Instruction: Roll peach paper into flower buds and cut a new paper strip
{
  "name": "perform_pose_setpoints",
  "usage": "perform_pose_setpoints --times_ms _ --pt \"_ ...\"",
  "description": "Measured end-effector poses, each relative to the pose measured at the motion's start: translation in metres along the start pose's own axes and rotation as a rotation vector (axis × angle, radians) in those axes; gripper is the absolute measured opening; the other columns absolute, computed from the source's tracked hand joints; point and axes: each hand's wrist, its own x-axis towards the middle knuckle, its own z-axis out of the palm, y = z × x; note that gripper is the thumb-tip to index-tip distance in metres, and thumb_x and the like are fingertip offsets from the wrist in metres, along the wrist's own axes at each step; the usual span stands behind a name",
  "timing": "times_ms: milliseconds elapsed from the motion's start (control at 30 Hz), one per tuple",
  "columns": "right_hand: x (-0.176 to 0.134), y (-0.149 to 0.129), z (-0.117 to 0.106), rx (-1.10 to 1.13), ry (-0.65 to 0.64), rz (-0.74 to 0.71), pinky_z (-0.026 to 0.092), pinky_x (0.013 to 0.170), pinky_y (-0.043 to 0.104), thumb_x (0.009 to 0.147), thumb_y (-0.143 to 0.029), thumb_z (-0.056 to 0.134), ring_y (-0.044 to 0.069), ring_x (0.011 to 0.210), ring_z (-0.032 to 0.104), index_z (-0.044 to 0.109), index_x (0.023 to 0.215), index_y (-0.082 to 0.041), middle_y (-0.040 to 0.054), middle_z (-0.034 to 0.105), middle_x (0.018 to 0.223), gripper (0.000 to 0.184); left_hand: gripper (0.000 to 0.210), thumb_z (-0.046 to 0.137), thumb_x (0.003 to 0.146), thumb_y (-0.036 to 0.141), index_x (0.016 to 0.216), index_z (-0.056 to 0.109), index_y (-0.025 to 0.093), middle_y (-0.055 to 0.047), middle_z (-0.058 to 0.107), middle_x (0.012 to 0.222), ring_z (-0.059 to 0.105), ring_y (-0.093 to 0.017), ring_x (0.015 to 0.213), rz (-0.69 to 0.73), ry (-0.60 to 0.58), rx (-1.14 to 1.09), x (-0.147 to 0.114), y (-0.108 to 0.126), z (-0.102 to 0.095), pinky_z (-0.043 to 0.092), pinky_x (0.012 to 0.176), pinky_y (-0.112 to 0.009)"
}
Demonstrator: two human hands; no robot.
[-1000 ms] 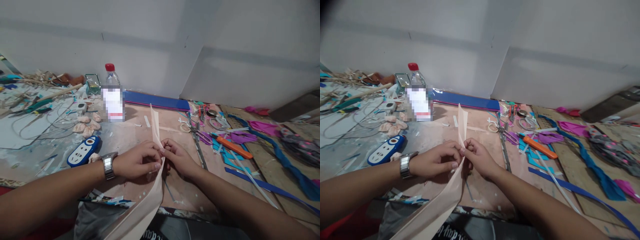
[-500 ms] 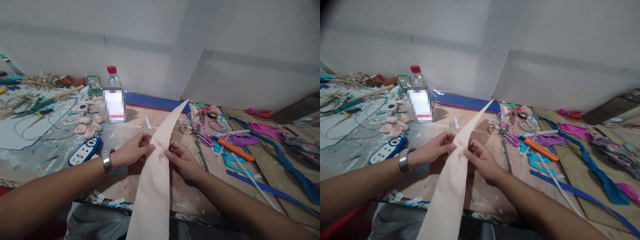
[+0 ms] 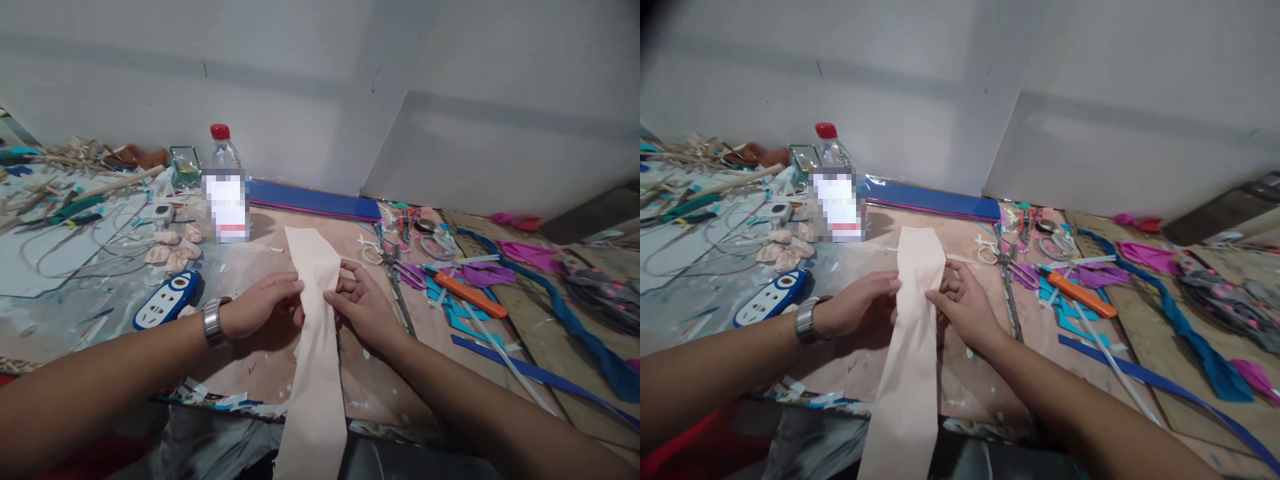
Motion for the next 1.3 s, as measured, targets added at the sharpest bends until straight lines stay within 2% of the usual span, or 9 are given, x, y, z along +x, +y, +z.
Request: perform_pose_setpoints --times_ms 167,367,467,567,700,833,1033,1167,1300 --pt "-0.002 0.004 0.001 -0.116 -0.075 0.000 0.052 0.054 0.025 0.081 -0.038 0.082 0.013 0.059 0.062 0.044 0.154 -0.021 -0.0033 0.068 0.079 0.083 0.027 0.061 0.095 0.035 0.089 0.074 0.012 -0.007 0.071 0.086 0.061 -0.016 0.078 0.029 -0.025 0.125 -0.001 0.001 0.002 0.048 0.078 -0.028" --pt "-0.007 0.000 0.006 -0.290 -0.248 -0.112 0.049 0.067 0.025 0.093 -0.036 0.072 0.014 0.074 0.061 0.070 0.132 -0.021 -0.0001 0.068 0.082 0.042 0.027 0.063 0.093 0.034 0.099 0.076 0.012 -0.011 0.076 0.099 0.066 -0.021 0.088 0.107 0.026 0.390 -0.001 -0.001 0.002 0.051 0.085 -0.034" --pt "-0.008 -0.002 0.008 -0.276 -0.268 -0.098 0.052 0.073 0.029 0.096 -0.041 0.068 0.018 0.079 0.064 0.074 0.126 -0.022 0.0023 0.072 0.086 0.036 0.026 0.063 0.094 0.035 0.100 0.075 0.012 -0.011 0.075 0.100 0.067 -0.023 0.092 0.102 0.037 0.477 0.000 -0.001 0.000 0.051 0.085 -0.034" --pt "-0.009 -0.002 0.009 -0.230 -0.288 -0.025 0.055 0.080 0.034 0.092 -0.045 0.072 0.022 0.085 0.068 0.078 0.119 -0.023 0.0039 0.077 0.095 0.035 0.023 0.065 0.092 0.035 0.093 0.072 0.013 -0.008 0.072 0.092 0.064 -0.020 0.085 0.081 0.027 0.483 0.000 -0.003 0.000 0.050 0.079 -0.032" --pt "-0.010 0.000 0.009 -0.158 -0.334 0.072 0.055 0.078 0.031 0.082 -0.041 0.083 0.021 0.083 0.070 0.083 0.102 -0.021 0.0028 0.079 0.095 0.028 0.025 0.066 0.093 0.037 0.087 0.071 0.013 -0.003 0.064 0.080 0.056 -0.015 0.074 0.072 -0.011 0.560 -0.003 -0.003 0.004 0.046 0.070 -0.028" --pt "-0.009 0.004 0.008 -0.093 -0.277 0.101 0.055 0.074 0.029 0.074 -0.038 0.090 0.020 0.081 0.071 0.084 0.103 -0.021 0.0023 0.079 0.089 0.034 0.020 0.066 0.093 0.034 0.094 0.073 0.015 -0.003 0.066 0.081 0.057 -0.015 0.074 0.065 -0.003 0.621 -0.006 0.000 0.008 0.046 0.068 -0.027" --pt "-0.006 0.004 0.007 -0.091 -0.254 0.082 0.056 0.078 0.031 0.076 -0.041 0.089 0.019 0.079 0.069 0.081 0.117 -0.023 0.0029 0.078 0.090 0.046 0.022 0.068 0.092 0.034 0.101 0.071 0.014 -0.010 0.075 0.103 0.068 -0.022 0.092 0.113 0.112 0.477 -0.002 -0.004 0.006 0.052 0.084 -0.035" --pt "-0.010 0.002 0.008 -0.098 -0.300 0.055 0.056 0.080 0.030 0.077 -0.039 0.088 0.019 0.086 0.071 0.080 0.117 -0.022 0.0041 0.079 0.097 0.044 0.023 0.072 0.087 0.033 0.100 0.067 0.014 -0.010 0.073 0.098 0.066 -0.021 0.087 0.132 0.217 0.320 0.003 -0.003 0.003 0.052 0.080 -0.034" --pt "-0.015 0.000 0.010 -0.136 -0.330 0.058 0.056 0.079 0.030 0.080 -0.037 0.086 0.019 0.086 0.071 0.082 0.112 -0.022 0.0042 0.080 0.101 0.035 0.023 0.074 0.084 0.034 0.095 0.069 0.015 -0.008 0.072 0.092 0.064 -0.018 0.079 0.097 0.227 0.142 0.004 0.001 0.001 0.050 0.071 -0.030"
